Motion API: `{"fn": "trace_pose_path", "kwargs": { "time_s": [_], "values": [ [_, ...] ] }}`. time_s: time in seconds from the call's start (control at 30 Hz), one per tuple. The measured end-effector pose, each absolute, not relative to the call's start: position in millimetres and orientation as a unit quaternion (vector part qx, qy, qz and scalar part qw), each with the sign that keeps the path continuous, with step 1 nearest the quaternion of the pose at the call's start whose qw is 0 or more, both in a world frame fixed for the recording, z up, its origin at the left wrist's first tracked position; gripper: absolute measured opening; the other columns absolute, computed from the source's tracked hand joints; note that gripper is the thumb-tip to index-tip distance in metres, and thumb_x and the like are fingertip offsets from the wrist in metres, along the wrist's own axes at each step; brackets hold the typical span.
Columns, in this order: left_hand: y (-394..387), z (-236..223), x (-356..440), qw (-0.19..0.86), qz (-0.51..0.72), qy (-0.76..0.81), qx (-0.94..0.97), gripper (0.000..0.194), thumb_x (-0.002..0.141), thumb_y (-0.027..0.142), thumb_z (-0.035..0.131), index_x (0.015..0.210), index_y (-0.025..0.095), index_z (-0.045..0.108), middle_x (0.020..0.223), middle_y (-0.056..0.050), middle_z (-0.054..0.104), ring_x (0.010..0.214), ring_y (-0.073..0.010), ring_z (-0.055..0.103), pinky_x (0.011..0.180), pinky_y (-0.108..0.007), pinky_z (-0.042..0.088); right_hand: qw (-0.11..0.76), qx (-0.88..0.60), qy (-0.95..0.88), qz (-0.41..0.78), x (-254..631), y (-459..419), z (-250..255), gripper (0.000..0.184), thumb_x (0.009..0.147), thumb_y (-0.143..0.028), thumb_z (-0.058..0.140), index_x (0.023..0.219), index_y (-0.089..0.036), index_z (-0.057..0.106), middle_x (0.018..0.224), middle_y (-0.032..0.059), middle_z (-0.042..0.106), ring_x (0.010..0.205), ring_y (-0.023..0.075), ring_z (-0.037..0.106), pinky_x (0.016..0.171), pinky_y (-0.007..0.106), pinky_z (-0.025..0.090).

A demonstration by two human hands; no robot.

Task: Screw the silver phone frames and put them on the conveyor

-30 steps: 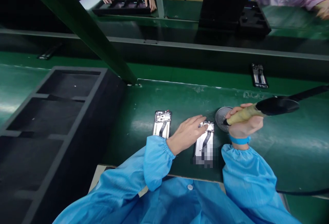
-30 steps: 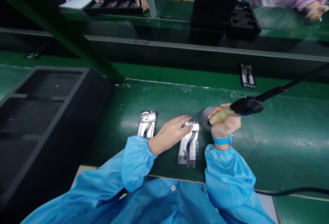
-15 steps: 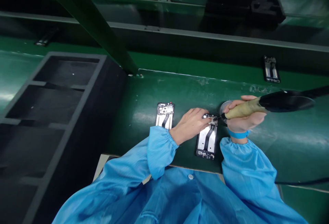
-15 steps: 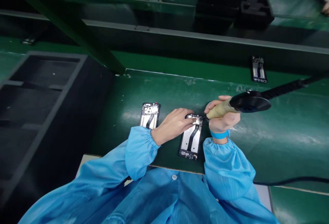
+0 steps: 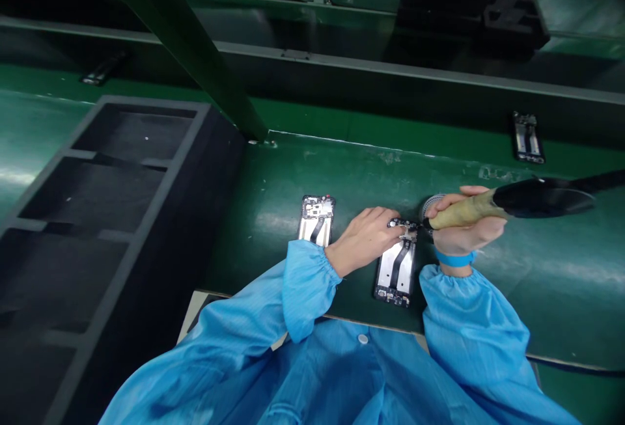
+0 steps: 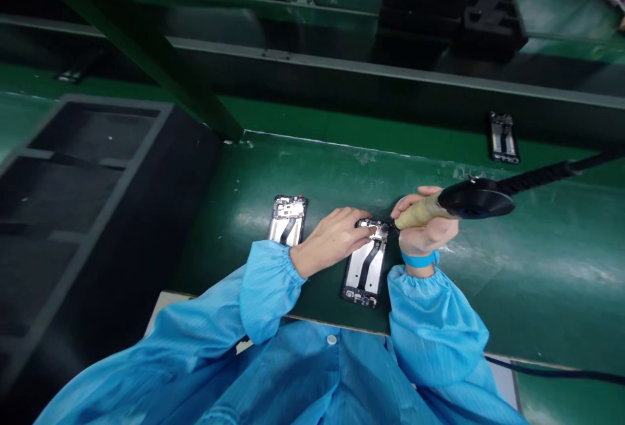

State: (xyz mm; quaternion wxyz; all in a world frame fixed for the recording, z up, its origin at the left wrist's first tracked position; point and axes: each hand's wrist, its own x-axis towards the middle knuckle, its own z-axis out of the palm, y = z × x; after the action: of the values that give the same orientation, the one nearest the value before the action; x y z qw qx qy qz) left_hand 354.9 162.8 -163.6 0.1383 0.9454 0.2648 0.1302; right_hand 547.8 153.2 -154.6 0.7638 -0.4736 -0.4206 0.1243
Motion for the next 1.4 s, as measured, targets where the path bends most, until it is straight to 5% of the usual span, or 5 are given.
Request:
{"fn": "trace_pose_path", "kwargs": {
  "time_s": [0.5,0.97,1.4],
  "values": [
    [163,-159,357,0.141,0.109,0.274,0.945,0.028,0.119,0.034,0.058,0.133,0.025,0.081,0.143,-0.010,0.072,0.128,-0.0267,0.067,0.103,-0.040,0.055,0.762,-0.455,-0.447,0.114,542,153,-163,0.063,0.102,-0.081,0.045,0.101,-0.022,0.068,0.059,-0.0008,0.056,0.042,0.0192,0.053,0.039,0.029,0.042],
    [163,-163,353,0.144,0.123,0.262,0.946,0.027,0.119,0.034,0.059,0.133,0.024,0.079,0.146,-0.011,0.071,0.131,-0.0282,0.067,0.105,-0.043,0.057,0.789,-0.479,-0.375,0.082,570,152,-146,0.069,0.095,-0.091,0.046,0.093,-0.026,0.068,0.056,0.0001,0.055,0.038,0.0218,0.050,0.035,0.035,0.041],
    [167,-159,346,0.193,0.134,0.248,0.940,0.029,0.116,0.032,0.063,0.140,0.023,0.077,0.154,-0.011,0.071,0.140,-0.0289,0.069,0.119,-0.045,0.058,0.770,-0.508,-0.377,0.080,570,153,-153,0.062,0.102,-0.081,0.041,0.094,-0.026,0.069,0.058,0.0007,0.058,0.040,0.0229,0.054,0.037,0.035,0.041]
  ]
}}
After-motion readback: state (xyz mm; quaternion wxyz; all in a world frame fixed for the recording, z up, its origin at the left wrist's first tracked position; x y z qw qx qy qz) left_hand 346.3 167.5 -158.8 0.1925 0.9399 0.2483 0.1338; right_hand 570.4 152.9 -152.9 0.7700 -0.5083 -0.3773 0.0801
